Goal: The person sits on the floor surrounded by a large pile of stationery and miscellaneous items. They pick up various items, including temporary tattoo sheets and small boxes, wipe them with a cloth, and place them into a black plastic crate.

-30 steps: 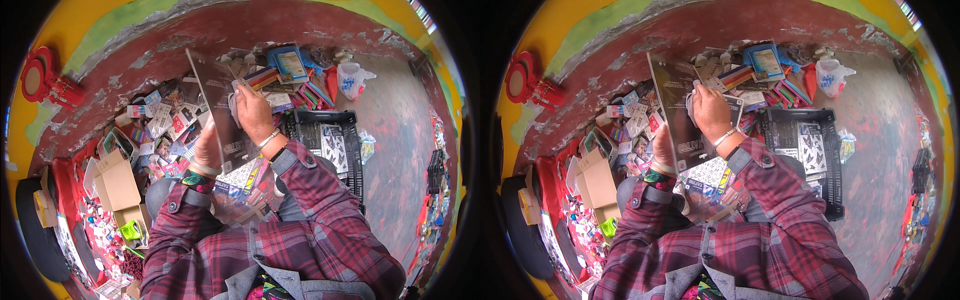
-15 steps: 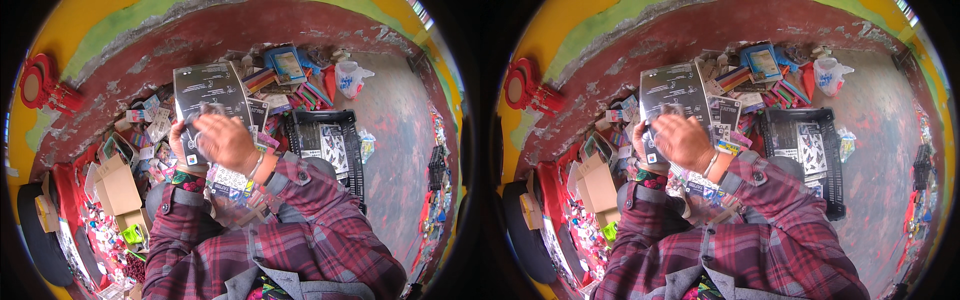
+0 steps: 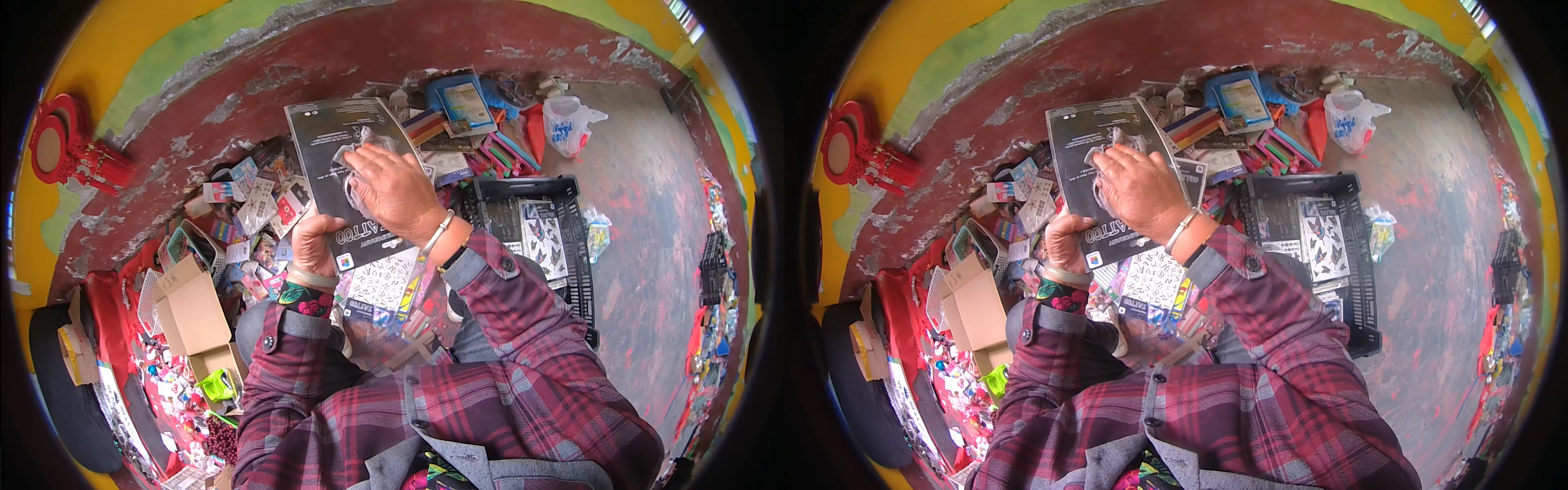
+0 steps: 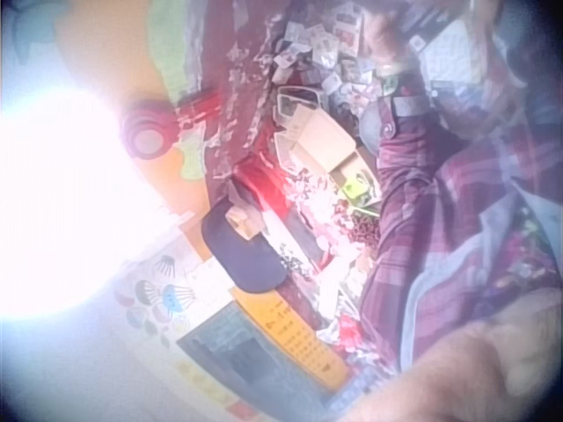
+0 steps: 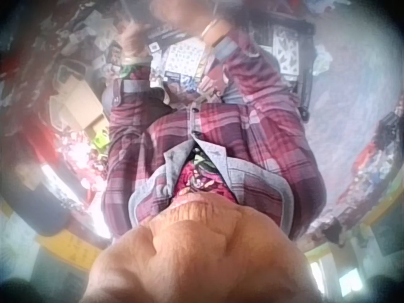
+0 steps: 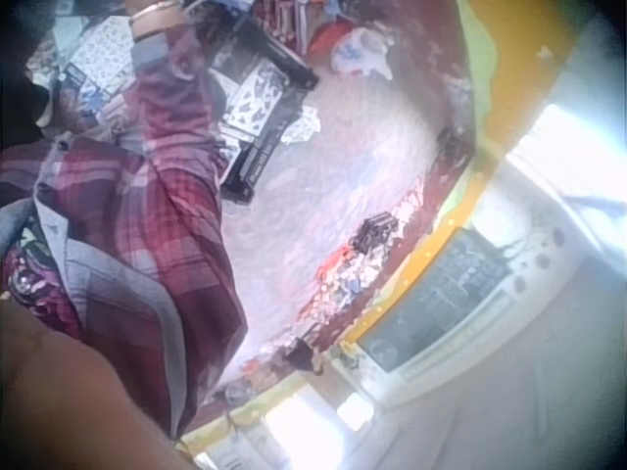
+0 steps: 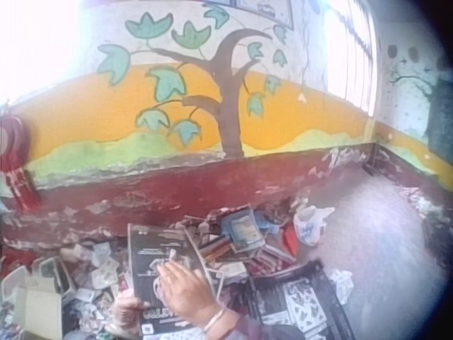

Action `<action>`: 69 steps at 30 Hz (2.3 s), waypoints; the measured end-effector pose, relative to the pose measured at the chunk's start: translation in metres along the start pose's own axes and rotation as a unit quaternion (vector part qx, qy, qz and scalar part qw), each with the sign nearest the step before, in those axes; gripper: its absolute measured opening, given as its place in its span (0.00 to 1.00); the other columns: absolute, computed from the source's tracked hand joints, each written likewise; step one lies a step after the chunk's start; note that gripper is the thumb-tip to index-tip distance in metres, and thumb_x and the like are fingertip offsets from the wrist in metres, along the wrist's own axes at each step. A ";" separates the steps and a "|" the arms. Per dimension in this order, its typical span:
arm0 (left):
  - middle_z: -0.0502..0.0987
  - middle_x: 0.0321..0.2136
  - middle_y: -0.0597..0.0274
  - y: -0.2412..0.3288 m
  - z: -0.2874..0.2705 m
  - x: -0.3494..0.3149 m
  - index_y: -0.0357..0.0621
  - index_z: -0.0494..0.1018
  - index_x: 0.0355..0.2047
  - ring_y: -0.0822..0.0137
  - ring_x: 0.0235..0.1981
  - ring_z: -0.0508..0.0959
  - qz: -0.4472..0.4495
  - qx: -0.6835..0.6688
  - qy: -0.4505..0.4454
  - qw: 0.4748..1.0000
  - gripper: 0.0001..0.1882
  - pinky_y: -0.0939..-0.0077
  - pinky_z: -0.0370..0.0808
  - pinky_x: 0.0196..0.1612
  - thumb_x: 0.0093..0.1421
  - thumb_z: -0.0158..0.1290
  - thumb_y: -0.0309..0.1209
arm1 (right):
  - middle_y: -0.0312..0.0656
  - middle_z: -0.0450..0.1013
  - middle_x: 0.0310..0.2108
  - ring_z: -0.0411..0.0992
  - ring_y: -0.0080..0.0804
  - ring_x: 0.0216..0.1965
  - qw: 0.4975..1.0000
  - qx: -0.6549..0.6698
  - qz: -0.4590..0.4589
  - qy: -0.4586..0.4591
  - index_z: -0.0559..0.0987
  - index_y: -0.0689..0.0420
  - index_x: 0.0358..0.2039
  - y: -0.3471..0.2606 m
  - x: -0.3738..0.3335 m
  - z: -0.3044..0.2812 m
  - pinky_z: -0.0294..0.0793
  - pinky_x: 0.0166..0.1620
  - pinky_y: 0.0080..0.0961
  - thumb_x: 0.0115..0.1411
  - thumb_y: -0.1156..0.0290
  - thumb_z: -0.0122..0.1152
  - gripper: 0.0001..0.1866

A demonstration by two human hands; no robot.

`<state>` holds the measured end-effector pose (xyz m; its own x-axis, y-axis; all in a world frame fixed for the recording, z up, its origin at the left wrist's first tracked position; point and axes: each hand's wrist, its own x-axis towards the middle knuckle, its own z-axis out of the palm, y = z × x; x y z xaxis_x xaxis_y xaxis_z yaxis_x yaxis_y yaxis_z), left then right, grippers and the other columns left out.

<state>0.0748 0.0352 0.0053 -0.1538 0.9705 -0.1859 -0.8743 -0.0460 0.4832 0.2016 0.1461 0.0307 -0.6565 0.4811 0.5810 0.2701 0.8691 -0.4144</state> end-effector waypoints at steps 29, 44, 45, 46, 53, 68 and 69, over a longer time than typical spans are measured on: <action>0.73 0.43 0.47 0.017 -0.004 0.011 0.34 0.66 0.47 0.52 0.41 0.76 0.093 -0.134 -0.029 0.986 0.18 0.57 0.72 0.47 0.63 0.40 0.35 | 0.46 0.71 0.45 0.67 0.39 0.48 0.993 -0.075 -0.039 0.080 0.73 0.60 0.46 0.007 -0.009 0.007 0.63 0.49 0.35 0.58 0.65 0.50 0.18; 0.77 0.33 0.54 0.012 -0.022 0.014 0.38 0.71 0.39 0.59 0.33 0.78 0.050 -0.116 -0.054 0.991 0.16 0.65 0.75 0.41 0.62 0.44 0.39 | 0.44 0.69 0.48 0.65 0.34 0.53 0.986 -0.002 -0.166 -0.031 0.71 0.58 0.49 -0.051 -0.032 0.018 0.64 0.47 0.29 0.58 0.66 0.50 0.19; 0.77 0.34 0.53 0.013 -0.024 0.015 0.38 0.71 0.39 0.59 0.34 0.78 0.045 -0.131 -0.068 0.988 0.16 0.65 0.75 0.41 0.62 0.43 0.38 | 0.43 0.69 0.48 0.65 0.33 0.53 0.989 -0.003 -0.150 -0.019 0.71 0.58 0.49 -0.046 -0.029 0.016 0.64 0.47 0.29 0.57 0.66 0.49 0.19; 0.76 0.37 0.51 0.012 -0.022 0.016 0.37 0.69 0.42 0.57 0.37 0.77 0.088 -0.122 -0.019 0.988 0.16 0.63 0.74 0.44 0.62 0.42 0.36 | 0.42 0.69 0.49 0.65 0.32 0.53 0.991 -0.005 -0.134 -0.007 0.71 0.58 0.49 -0.040 -0.026 0.015 0.64 0.47 0.29 0.57 0.66 0.49 0.19; 0.71 0.46 0.43 0.022 -0.016 0.014 0.32 0.65 0.48 0.49 0.45 0.74 0.088 -0.152 -0.061 0.983 0.19 0.53 0.69 0.51 0.63 0.39 0.34 | 0.44 0.69 0.47 0.65 0.38 0.52 0.994 -0.044 -0.079 0.053 0.72 0.60 0.47 0.002 -0.013 0.004 0.62 0.55 0.32 0.56 0.68 0.52 0.19; 0.71 0.47 0.59 0.019 -0.001 -0.002 0.40 0.63 0.53 0.64 0.47 0.72 0.159 0.110 0.046 0.980 0.21 0.70 0.68 0.51 0.58 0.45 0.26 | 0.41 0.71 0.41 0.70 0.28 0.40 0.552 0.742 0.381 0.009 0.70 0.61 0.46 0.080 -0.010 -0.031 0.73 0.40 0.23 0.61 0.61 0.51 0.18; 0.70 0.48 0.59 0.017 0.000 -0.002 0.40 0.63 0.53 0.64 0.47 0.72 0.157 0.118 0.047 0.979 0.21 0.70 0.68 0.51 0.58 0.45 0.26 | 0.38 0.70 0.33 0.69 0.24 0.31 0.600 0.725 0.339 -0.023 0.71 0.60 0.43 0.067 -0.008 -0.030 0.70 0.31 0.19 0.58 0.62 0.56 0.17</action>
<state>0.0600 0.0323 0.0136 -0.4496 0.8905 -0.0695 -0.6478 -0.2715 0.7118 0.2465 0.2034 0.0194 -0.7698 0.6342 -0.0718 -0.3872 -0.5534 -0.7375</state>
